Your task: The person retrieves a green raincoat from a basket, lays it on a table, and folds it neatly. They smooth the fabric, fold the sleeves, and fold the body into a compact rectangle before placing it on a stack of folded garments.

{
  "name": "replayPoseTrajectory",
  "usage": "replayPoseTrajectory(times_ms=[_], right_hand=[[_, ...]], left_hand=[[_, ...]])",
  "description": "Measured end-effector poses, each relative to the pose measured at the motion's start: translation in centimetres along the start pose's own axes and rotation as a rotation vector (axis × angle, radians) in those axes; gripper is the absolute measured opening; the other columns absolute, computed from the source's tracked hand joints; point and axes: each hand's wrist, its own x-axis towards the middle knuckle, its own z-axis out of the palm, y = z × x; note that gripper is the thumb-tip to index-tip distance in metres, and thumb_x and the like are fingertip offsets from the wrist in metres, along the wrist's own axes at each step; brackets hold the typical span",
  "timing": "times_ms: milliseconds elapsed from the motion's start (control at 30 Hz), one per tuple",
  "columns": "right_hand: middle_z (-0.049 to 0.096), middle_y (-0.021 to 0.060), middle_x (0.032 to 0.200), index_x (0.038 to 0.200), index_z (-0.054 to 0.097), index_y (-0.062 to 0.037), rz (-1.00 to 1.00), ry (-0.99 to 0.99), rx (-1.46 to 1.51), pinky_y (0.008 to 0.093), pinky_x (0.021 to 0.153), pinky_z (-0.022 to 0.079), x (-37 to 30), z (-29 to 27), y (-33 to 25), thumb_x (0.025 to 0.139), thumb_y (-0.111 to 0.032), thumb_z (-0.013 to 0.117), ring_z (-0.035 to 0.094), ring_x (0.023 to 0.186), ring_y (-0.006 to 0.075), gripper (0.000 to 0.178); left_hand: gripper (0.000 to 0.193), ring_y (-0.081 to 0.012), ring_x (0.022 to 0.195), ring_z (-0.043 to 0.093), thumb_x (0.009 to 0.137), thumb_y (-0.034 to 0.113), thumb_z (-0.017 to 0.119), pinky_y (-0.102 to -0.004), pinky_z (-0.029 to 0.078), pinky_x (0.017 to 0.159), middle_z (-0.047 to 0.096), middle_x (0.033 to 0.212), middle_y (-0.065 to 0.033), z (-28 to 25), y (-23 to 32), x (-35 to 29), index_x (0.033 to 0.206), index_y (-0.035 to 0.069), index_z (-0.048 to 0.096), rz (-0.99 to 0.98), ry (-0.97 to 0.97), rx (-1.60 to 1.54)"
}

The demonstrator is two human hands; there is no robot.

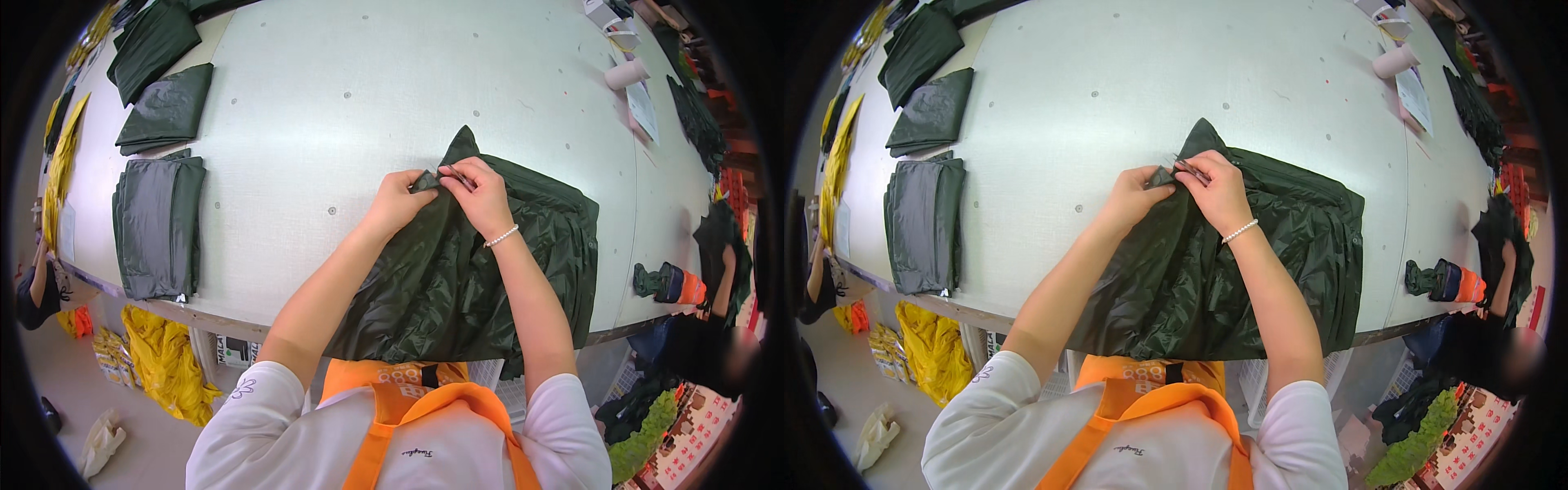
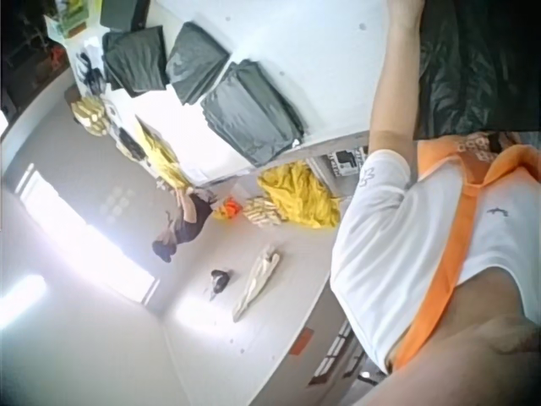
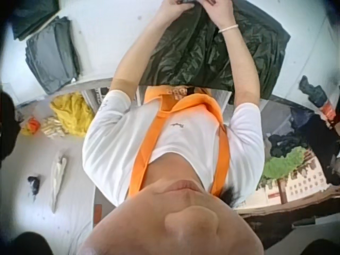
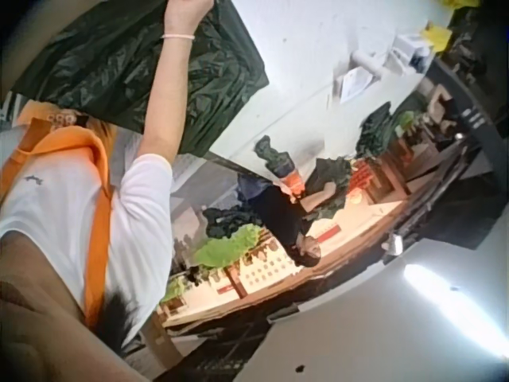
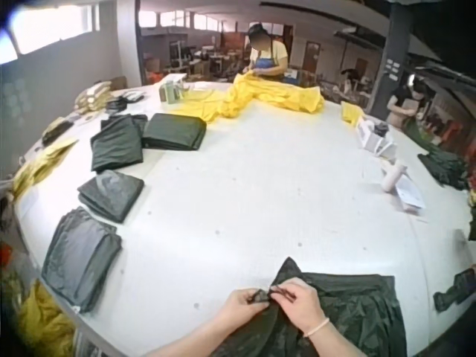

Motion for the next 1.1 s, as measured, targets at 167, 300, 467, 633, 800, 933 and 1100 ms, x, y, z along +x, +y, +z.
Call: replayPoseTrajectory(times_ms=[167,300,467,633,800,933,1100], right_hand=[[0.058,0.0079,0.083,0.089,0.060,0.0026,-0.019,-0.013,-0.093,0.0261,0.063,0.046,0.4,0.2,0.3,0.082,-0.002,0.066,0.058,0.070,0.0157,0.010],[0.056,0.0085,0.082,0.090,0.056,0.0011,-0.033,0.029,-0.149,0.0287,0.065,0.046,0.2,0.0,0.5,0.085,-0.005,0.062,0.058,0.072,0.0180,0.009],[0.055,0.0095,0.093,0.101,0.052,-0.0026,-0.023,0.093,-0.093,0.0288,0.067,0.047,-1.2,-1.4,2.5,0.088,-0.010,0.060,0.058,0.075,0.0189,0.017],[0.056,0.0106,0.095,0.102,0.052,-0.0042,-0.111,0.070,-0.211,0.0316,0.067,0.051,-2.5,-0.5,2.0,0.086,-0.013,0.064,0.062,0.082,0.0248,0.022],[0.058,0.0102,0.093,0.101,0.053,-0.0042,-0.161,0.112,-0.269,0.0315,0.065,0.051,-2.0,0.5,1.3,0.085,-0.013,0.065,0.064,0.081,0.0263,0.022],[0.058,0.0095,0.093,0.099,0.053,-0.0044,-0.155,0.106,-0.234,0.0304,0.064,0.051,-1.9,0.5,1.0,0.085,-0.013,0.065,0.064,0.080,0.0247,0.020],[0.057,0.0089,0.093,0.097,0.055,-0.0039,-0.124,0.111,-0.214,0.0285,0.063,0.050,-1.8,0.2,1.7,0.085,-0.011,0.065,0.063,0.077,0.0220,0.017]], left_hand=[[0.021,-0.0076,0.076,0.056,0.080,0.005,0.067,-0.0238,0.045,0.069,0.065,0.082,-0.0022,0.1,0.5,-0.2,0.100,-0.003,0.066,0.039,0.014,0.190],[0.022,-0.0080,0.076,0.058,0.080,0.006,0.068,-0.0237,0.046,0.069,0.066,0.082,-0.0035,0.8,1.2,-0.7,0.100,-0.003,0.067,-0.026,0.084,-0.045],[0.018,-0.0107,0.074,0.062,0.083,0.005,0.065,-0.0242,0.050,0.067,0.068,0.085,-0.0055,0.3,0.2,-0.2,0.098,-0.004,0.066,-0.094,0.058,-0.386],[0.019,-0.0118,0.075,0.063,0.083,0.004,0.064,-0.0249,0.050,0.068,0.068,0.086,-0.0062,0.1,-0.1,0.0,0.101,-0.002,0.065,-0.162,-0.011,-0.510],[0.018,-0.0114,0.076,0.063,0.083,0.004,0.064,-0.0243,0.050,0.068,0.067,0.087,-0.0058,0.2,0.0,0.0,0.100,-0.002,0.065,-0.142,-0.018,-0.508],[0.018,-0.0115,0.076,0.063,0.083,0.004,0.065,-0.0240,0.050,0.068,0.067,0.088,-0.0059,0.2,-0.2,0.1,0.100,-0.001,0.064,-0.150,-0.031,-0.518],[0.021,-0.0123,0.078,0.064,0.083,0.004,0.065,-0.0244,0.051,0.070,0.067,0.090,-0.0066,0.3,-0.1,0.0,0.103,-0.002,0.063,-0.165,-0.060,-0.547]])
